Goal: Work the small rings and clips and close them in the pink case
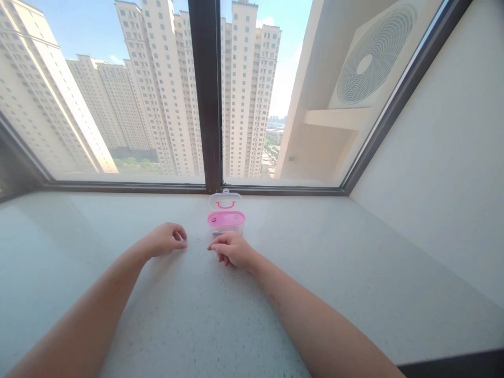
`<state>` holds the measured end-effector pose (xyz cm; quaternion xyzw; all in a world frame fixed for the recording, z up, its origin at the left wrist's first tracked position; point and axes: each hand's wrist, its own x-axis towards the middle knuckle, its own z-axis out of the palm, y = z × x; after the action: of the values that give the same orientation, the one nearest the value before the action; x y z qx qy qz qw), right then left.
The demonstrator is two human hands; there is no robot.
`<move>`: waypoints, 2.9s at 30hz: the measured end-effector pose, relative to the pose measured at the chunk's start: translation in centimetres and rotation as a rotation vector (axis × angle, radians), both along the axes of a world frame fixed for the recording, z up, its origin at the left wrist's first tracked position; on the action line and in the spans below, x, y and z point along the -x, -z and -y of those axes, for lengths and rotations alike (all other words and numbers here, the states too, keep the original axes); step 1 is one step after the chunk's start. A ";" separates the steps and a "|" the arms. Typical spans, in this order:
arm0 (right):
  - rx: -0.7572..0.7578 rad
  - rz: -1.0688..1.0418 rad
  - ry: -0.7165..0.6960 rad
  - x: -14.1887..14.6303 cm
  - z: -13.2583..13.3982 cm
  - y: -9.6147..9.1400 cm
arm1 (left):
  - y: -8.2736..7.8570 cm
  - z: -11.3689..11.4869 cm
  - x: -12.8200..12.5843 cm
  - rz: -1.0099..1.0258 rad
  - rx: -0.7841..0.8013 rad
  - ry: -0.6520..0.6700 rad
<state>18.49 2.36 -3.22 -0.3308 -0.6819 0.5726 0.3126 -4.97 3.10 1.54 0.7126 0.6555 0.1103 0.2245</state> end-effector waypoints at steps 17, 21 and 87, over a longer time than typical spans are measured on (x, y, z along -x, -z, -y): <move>-0.073 0.172 0.035 -0.3 0.5 0.1 | 0.1 2.7 -4.2 0.309 0.049 0.397; -0.198 0.210 -0.032 -0.6 0.7 -0.2 | 0.5 2.9 -4.9 0.441 0.102 0.408; 0.055 -0.006 0.047 -0.6 0.5 -0.2 | 1.2 1.5 -1.2 0.501 0.194 0.135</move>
<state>19.09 1.87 -3.01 -0.3532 -0.6571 0.5846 0.3189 -3.72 1.59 0.38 0.6804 0.5379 0.2048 0.4536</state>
